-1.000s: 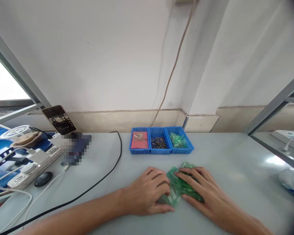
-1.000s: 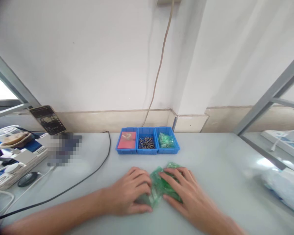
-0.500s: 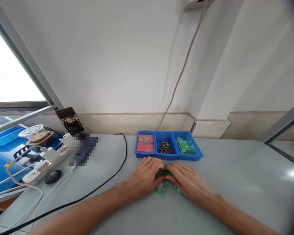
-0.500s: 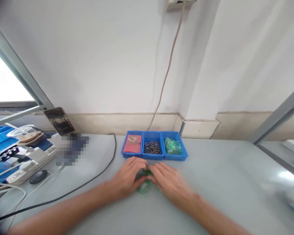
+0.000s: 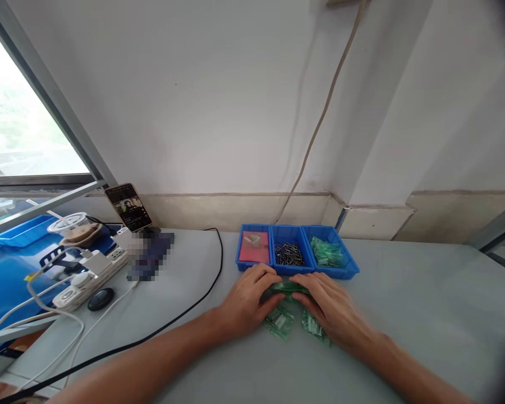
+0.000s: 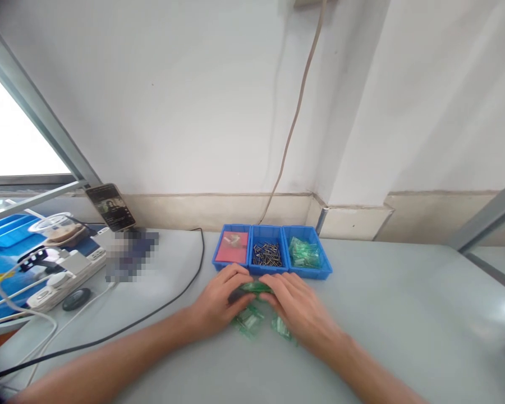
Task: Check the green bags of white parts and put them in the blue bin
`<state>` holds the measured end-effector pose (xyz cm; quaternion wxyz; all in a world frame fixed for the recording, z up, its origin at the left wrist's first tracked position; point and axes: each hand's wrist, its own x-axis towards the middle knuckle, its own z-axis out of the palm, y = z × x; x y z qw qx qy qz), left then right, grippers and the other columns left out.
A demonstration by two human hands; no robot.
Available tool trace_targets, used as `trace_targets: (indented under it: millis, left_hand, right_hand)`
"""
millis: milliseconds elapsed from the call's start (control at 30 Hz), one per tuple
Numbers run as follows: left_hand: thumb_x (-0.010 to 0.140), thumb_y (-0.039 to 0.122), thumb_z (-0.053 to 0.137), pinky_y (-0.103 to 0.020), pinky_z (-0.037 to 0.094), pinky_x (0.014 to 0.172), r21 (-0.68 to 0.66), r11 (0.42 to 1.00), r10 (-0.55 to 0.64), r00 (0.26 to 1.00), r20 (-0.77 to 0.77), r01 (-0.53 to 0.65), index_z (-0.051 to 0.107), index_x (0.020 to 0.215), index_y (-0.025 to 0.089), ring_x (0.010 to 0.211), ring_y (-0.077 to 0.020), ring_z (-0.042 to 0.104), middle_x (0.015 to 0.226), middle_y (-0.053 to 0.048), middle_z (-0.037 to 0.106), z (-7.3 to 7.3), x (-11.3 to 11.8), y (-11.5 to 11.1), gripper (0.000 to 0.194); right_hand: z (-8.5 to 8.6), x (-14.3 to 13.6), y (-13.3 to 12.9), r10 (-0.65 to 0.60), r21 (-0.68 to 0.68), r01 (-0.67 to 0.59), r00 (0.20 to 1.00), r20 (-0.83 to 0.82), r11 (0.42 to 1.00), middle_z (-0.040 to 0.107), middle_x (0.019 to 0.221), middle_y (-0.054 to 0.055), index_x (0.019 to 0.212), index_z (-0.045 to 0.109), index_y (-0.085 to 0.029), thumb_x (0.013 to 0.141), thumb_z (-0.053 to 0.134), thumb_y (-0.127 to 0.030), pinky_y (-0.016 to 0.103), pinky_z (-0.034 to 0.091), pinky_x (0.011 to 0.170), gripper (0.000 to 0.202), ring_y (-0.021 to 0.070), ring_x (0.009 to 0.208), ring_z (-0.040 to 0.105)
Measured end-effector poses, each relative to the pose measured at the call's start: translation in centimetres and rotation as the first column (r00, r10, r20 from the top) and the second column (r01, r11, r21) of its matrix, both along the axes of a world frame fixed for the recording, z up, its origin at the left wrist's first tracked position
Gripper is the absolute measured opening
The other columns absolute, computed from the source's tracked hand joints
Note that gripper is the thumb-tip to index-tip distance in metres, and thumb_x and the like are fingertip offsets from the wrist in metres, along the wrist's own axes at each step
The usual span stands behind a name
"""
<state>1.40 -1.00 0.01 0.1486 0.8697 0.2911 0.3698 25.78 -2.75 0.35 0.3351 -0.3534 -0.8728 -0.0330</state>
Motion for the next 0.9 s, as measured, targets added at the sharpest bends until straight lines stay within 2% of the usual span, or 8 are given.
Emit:
trace_targets:
  millis: [200,467,700,900]
  left_hand:
    - [0.105,0.032,0.061,-0.038,0.050,0.091,0.033,0.999,0.007,1.000,0.009,-0.008,0.060,0.113,0.019,0.100,-0.0232,0.064,0.106,-0.008,0.070,-0.26,-0.13,-0.09,0.014]
    - [0.108,0.034,0.057,-0.036,0.048,0.089,0.014,1.000,0.019,0.999,0.028,-0.019,0.060,0.110,0.019,0.096,-0.0218,0.062,0.103,-0.007,0.069,-0.29,-0.21,-0.02,0.016]
    - [0.109,0.032,0.053,-0.036,0.047,0.089,-0.003,1.000,0.019,0.999,0.044,-0.019,0.062,0.107,0.018,0.097,-0.0217,0.061,0.102,-0.007,0.068,-0.05,-0.24,-0.05,0.016]
    - [0.109,0.032,0.054,-0.033,0.047,0.085,-0.017,0.999,0.052,0.997,0.055,-0.051,0.063,0.103,0.018,0.093,-0.0208,0.061,0.099,-0.006,0.068,-0.28,-0.24,0.17,0.017]
  right_hand:
    - [0.03,0.12,-0.02,-0.021,-0.067,0.017,0.998,-0.063,0.998,0.073,0.097,0.005,0.114,0.057,-0.025,0.112,0.048,-0.028,0.036,0.054,0.076,0.010,0.0227,0.085,0.068]
    - [-0.01,0.45,0.20,-0.060,-0.128,0.044,0.991,-0.118,0.991,0.071,0.099,0.005,0.112,0.060,-0.026,0.110,0.052,-0.027,0.035,0.055,0.078,0.008,0.0232,0.090,0.068]
    - [-0.20,0.22,0.02,-0.028,-0.149,0.008,0.990,-0.136,0.989,0.069,0.105,0.007,0.108,0.056,-0.026,0.109,0.055,-0.027,0.037,0.056,0.081,0.002,0.0242,0.096,0.067]
    - [-0.18,0.22,-0.25,-0.027,-0.165,-0.001,0.985,-0.170,0.986,0.065,0.104,0.007,0.104,0.050,-0.026,0.109,0.055,-0.028,0.035,0.055,0.078,0.007,0.0232,0.094,0.066]
